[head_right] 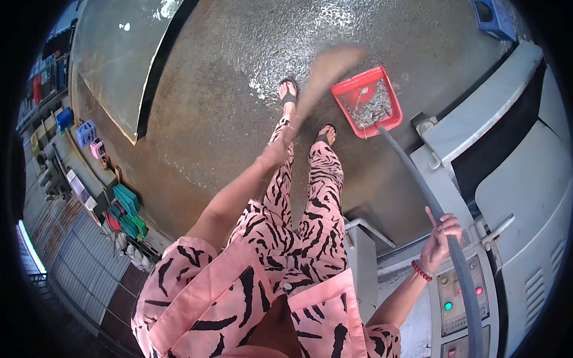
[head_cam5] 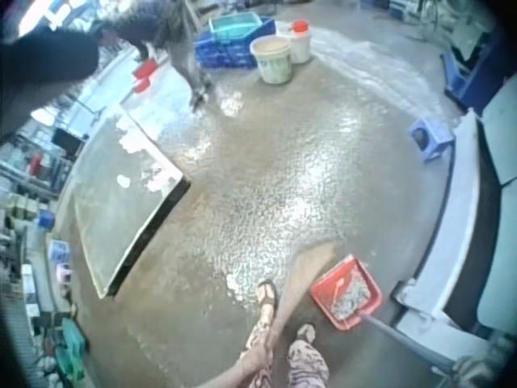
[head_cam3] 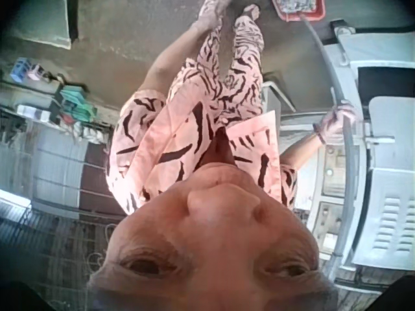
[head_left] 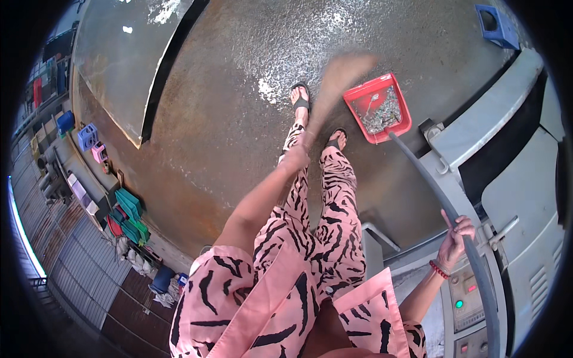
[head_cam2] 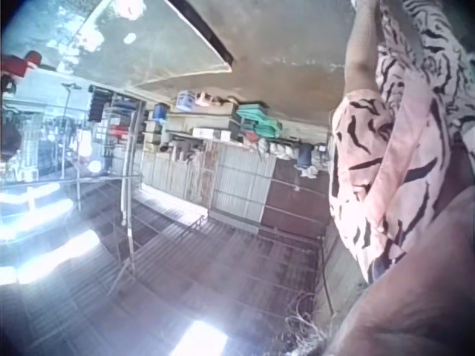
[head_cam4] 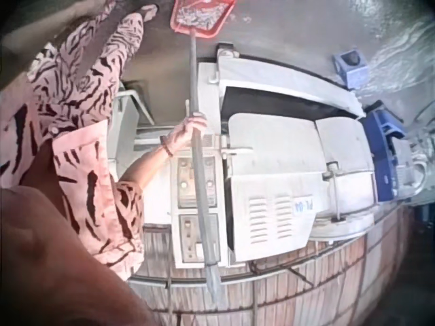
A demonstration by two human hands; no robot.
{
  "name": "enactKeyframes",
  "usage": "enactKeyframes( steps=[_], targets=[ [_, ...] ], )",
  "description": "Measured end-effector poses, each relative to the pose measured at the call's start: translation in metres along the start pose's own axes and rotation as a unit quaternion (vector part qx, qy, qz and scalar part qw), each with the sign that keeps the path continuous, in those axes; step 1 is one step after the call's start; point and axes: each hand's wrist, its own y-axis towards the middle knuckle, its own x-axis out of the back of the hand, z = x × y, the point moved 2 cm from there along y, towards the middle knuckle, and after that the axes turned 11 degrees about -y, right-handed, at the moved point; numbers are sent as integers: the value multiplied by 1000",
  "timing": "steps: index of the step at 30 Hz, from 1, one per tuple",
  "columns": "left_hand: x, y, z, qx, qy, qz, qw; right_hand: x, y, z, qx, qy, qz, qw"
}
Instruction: The person sweeps metal fragments and debris from a workshop floor into a dustpan using a straw broom, repeatedly moving around the workspace to collect more material.
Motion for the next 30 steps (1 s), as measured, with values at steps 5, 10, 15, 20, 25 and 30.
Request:
enactKeyframes(
  steps=[5, 10, 15, 20, 25, 30],
  targets=[
    [68, -88, -56, 6, -90, 159, 983, 0, -10, -15, -26, -11, 28, 999],
    [104, -138, 16, 84, -291, 107, 947, 12, -13, -20, -26, -14, 42, 999],
    [95, -152, 109, 187, -485, -85, 850, 7, -18, -21, -9, -35, 65, 997],
    [58, -58, 214, 178, -805, 64, 563, -5, -16, -29, -15, -26, 100, 995],
    [-67, -105, 113, 111, -420, -17, 901, 12, -17, -28, -25, -39, 66, 997],
    [2, -100, 64, -49, -158, 186, 969, 29, -30, -17, -28, -18, -41, 999]
  ],
)
